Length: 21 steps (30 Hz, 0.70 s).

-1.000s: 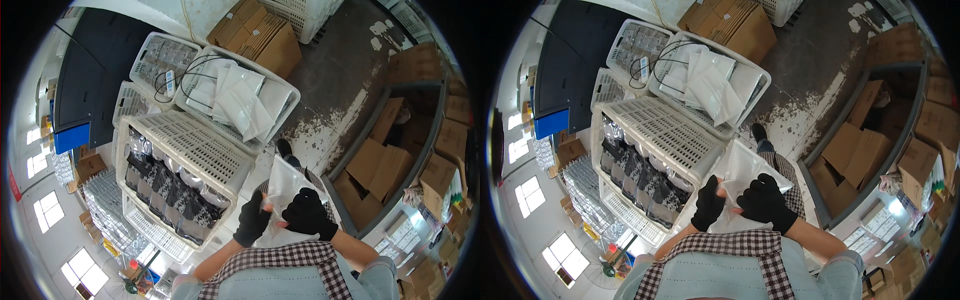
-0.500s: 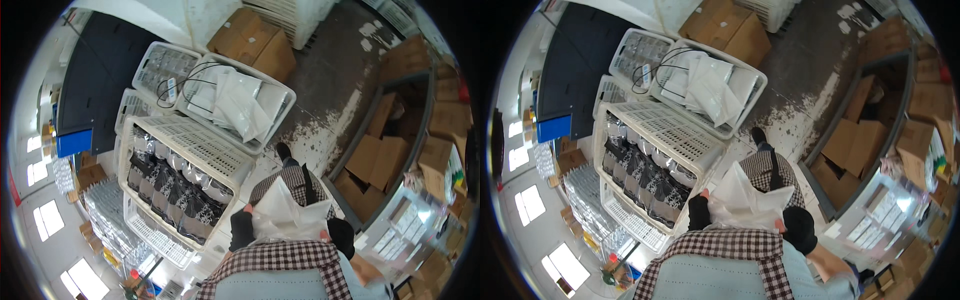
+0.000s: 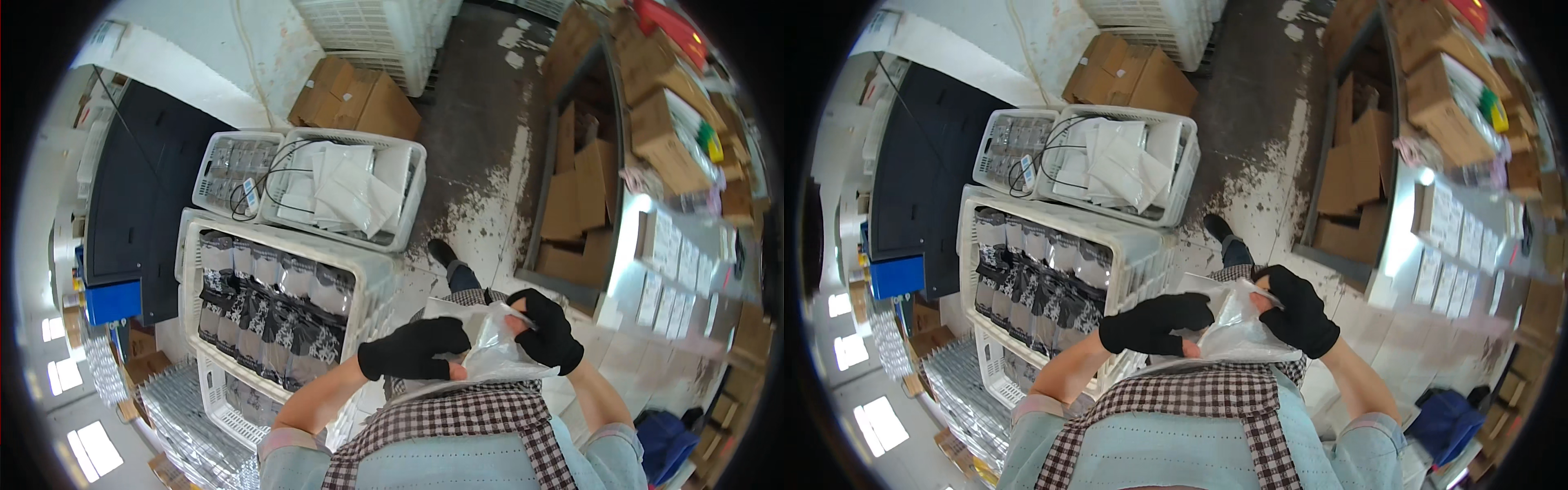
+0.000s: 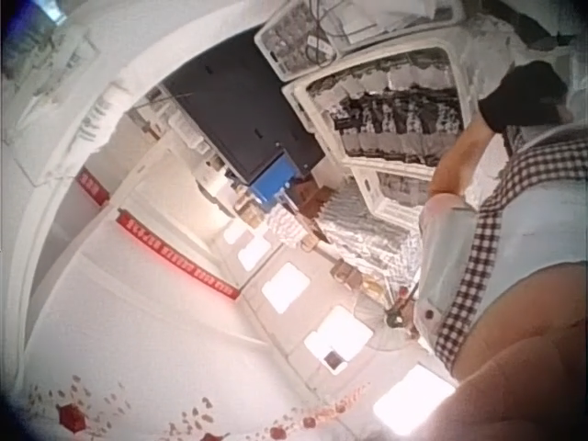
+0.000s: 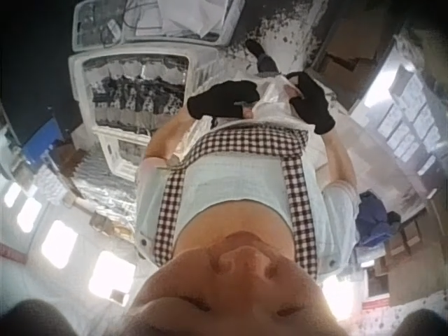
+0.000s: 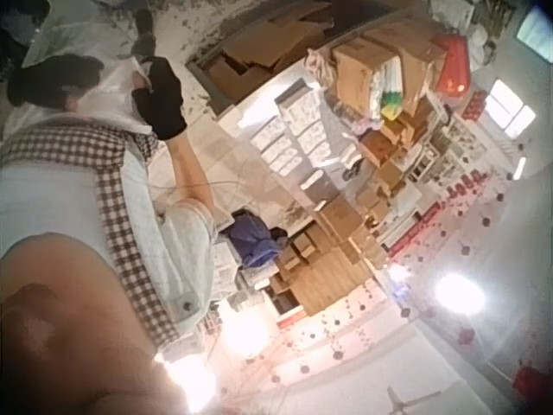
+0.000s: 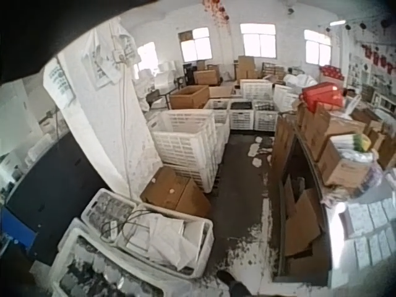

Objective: The recorder is packaging individual product pouches into a cardboard box and sealing it.

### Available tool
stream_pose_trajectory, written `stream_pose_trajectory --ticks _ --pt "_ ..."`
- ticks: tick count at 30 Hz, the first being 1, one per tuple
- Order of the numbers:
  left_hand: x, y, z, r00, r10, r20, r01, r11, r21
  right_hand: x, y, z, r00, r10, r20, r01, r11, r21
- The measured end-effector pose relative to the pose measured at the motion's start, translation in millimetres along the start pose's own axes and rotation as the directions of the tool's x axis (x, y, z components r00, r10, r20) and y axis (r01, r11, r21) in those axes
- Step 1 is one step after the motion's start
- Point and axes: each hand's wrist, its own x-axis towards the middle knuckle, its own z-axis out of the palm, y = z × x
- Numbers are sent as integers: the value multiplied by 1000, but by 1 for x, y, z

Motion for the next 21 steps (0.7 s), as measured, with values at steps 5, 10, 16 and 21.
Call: stream_pose_trajectory --ticks 5,10,16,21 --pt "-21 9 48 955 -33 294 52 997 -58 -66 -34 23 978 -69 198 7 953 302" --pt "-39 35 114 929 -183 323 242 958 -155 -130 -60 30 950 -7 312 -41 988 148" --pt "-32 71 186 899 -266 347 386 855 -347 -244 -59 50 939 299 -169 -125 755 644" --pt "-12 56 256 841 -332 427 523 699 -488 -311 -42 27 799 537 -270 -163 626 763"
